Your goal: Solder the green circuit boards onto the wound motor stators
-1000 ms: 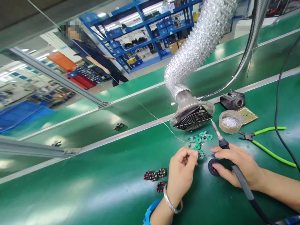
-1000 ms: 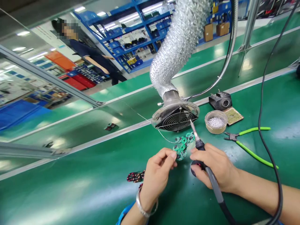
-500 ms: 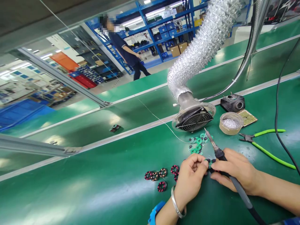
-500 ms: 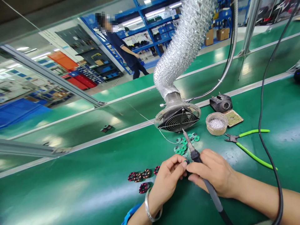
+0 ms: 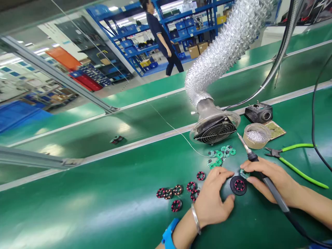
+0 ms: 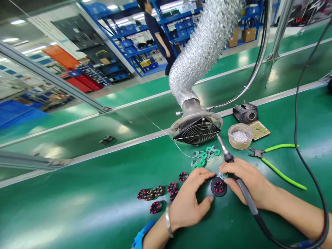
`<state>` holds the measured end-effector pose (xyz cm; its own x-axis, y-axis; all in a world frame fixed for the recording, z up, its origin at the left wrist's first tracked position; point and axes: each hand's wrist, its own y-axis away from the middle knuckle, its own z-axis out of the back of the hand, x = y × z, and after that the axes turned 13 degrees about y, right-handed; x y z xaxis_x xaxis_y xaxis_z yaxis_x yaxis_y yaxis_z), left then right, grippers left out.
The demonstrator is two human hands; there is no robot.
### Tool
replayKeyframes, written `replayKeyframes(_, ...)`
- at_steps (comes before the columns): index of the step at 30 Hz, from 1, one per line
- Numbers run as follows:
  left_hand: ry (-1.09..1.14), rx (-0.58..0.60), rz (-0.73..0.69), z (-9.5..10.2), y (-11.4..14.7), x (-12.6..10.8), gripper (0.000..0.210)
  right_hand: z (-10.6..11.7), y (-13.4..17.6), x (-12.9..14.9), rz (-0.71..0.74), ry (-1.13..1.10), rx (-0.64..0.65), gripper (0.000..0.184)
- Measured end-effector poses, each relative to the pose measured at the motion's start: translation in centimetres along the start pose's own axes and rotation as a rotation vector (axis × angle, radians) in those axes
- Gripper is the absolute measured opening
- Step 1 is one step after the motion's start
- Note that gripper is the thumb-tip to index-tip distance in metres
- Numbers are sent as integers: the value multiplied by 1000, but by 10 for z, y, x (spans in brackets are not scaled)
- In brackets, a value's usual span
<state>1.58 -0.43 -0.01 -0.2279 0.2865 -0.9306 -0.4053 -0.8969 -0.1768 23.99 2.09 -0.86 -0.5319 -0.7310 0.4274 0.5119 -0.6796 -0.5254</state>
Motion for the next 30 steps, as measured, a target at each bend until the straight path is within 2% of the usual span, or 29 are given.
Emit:
replayKeyframes(2, -32, -18, -40, -8, 2, 7, 39, -1, 0, 0, -18, -55, 36, 28)
replayKeyframes(5, -37, -108, -47, -17, 5, 12, 20, -5, 1, 6, -33, -181, 117, 28)
replayKeyframes(8, -48, -164, -37, -22, 8, 11, 22, -10, 3, 9, -49, -284, 187, 30)
replayKeyframes(12, -61, -188, -10, -25, 11, 8, 24, -13, 4, 9, -52, -314, 216, 29)
replayKeyframes(18, -29, -139, 35, -16, 10, 3, 16, -8, 2, 6, 2, -256, 198, 24)
replayKeyframes(24, 59, -67, -17, -4, 8, 1, 15, -4, -1, 5, 47, -223, 218, 25)
replayKeyframes(30, 83, -18, -44, -4, 2, 1, 13, -4, -1, 2, 59, -249, 222, 29)
